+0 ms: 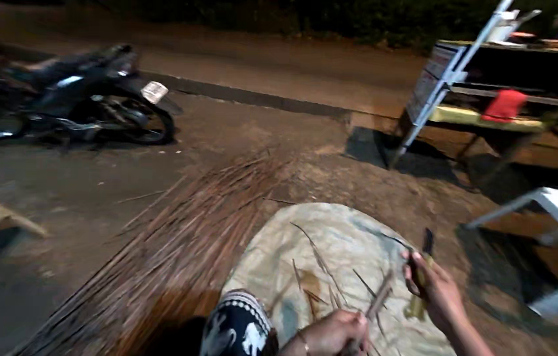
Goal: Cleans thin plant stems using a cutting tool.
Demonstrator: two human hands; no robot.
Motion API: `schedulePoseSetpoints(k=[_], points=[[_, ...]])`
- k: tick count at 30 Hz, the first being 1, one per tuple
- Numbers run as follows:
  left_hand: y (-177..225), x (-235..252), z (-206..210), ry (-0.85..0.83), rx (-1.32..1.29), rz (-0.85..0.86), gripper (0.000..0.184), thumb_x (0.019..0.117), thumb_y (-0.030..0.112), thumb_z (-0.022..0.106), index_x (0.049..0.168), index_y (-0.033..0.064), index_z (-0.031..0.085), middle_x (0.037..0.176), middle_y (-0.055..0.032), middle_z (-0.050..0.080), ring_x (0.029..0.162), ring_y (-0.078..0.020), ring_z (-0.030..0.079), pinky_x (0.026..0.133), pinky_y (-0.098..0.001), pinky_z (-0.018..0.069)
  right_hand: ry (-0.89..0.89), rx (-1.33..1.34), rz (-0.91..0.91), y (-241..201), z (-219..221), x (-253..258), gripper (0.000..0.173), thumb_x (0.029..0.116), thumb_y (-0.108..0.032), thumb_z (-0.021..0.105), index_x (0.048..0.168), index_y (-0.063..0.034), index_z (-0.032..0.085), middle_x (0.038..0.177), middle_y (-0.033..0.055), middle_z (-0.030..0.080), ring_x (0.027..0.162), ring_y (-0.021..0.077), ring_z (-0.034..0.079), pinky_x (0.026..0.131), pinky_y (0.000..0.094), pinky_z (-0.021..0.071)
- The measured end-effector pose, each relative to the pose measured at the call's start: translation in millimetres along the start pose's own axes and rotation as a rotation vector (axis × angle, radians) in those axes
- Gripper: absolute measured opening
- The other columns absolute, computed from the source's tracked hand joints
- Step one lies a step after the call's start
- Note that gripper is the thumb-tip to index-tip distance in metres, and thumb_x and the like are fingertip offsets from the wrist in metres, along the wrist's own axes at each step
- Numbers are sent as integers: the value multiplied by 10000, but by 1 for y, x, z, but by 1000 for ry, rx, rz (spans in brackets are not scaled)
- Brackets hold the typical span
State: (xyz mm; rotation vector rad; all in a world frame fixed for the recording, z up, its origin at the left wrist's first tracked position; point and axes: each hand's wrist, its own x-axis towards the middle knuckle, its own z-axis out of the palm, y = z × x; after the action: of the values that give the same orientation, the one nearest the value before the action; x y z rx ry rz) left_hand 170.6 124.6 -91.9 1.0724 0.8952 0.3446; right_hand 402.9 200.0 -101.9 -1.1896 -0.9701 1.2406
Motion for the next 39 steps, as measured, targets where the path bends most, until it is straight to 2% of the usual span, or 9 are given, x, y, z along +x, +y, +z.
schedulePoseSetpoints(k=[5,10,14,21,25,28,31,36,39], points=[[4,0,-8,178,-392,15,434,1141,295,212,878,125,513,517,93,398,388,5,361,402,-137,357,-226,-537,-211,21,18,-22,324,993,-70,426,1205,37,646,697,-4,613,526,50,521,507,245,459],[4,0,-5,178,-458,40,430,1138,271,194,858,139,491,510,94,388,383,10,344,396,-129,330,-442,-1038,-335,14,45,-57,300,920,-16,594,1211,8,665,937,207,723,770,402,712,687,600,553],[-5,7,-2,128,-528,63,452,1130,257,166,815,156,474,491,105,370,366,19,326,381,-125,314,-296,-1176,-461,23,54,-61,136,905,15,615,1026,20,677,885,197,721,670,389,717,571,552,570],[-8,3,1,47,-481,25,503,1126,314,136,926,124,556,509,91,439,399,2,410,427,-147,395,-196,-1224,-143,5,22,-14,299,1012,-33,476,1267,-18,631,1091,226,716,878,446,716,746,623,544],[-3,3,3,140,-450,21,448,1131,263,161,910,119,524,550,74,464,421,-10,427,438,-154,413,-187,-437,-76,18,19,-14,310,1059,-156,391,1093,-36,675,614,-60,493,493,37,438,490,218,390],[2,4,7,233,-249,33,409,1140,229,223,966,50,547,574,41,515,454,-42,507,472,-184,478,-305,-35,170,15,34,-30,234,1057,-194,486,1009,-40,655,600,-74,566,447,-19,434,423,150,346],[-1,-2,0,106,-40,-14,496,1134,280,197,1049,12,605,629,25,627,553,-80,637,593,-255,577,-244,14,209,12,33,-24,215,1075,-97,463,977,-15,636,608,-44,592,431,-14,429,408,149,339],[0,-6,-1,228,-198,-74,522,1142,326,183,844,88,540,502,57,462,397,-45,466,432,-197,466,-170,-259,22,11,17,-14,359,1111,-162,332,1158,14,641,653,-43,596,457,4,420,442,178,354],[1,-2,-1,258,-308,-12,487,1142,300,190,852,105,528,490,77,398,373,-29,390,412,-178,428,-346,-902,-245,4,29,-41,301,1005,-68,498,1234,28,668,876,177,704,740,326,682,709,520,553]])
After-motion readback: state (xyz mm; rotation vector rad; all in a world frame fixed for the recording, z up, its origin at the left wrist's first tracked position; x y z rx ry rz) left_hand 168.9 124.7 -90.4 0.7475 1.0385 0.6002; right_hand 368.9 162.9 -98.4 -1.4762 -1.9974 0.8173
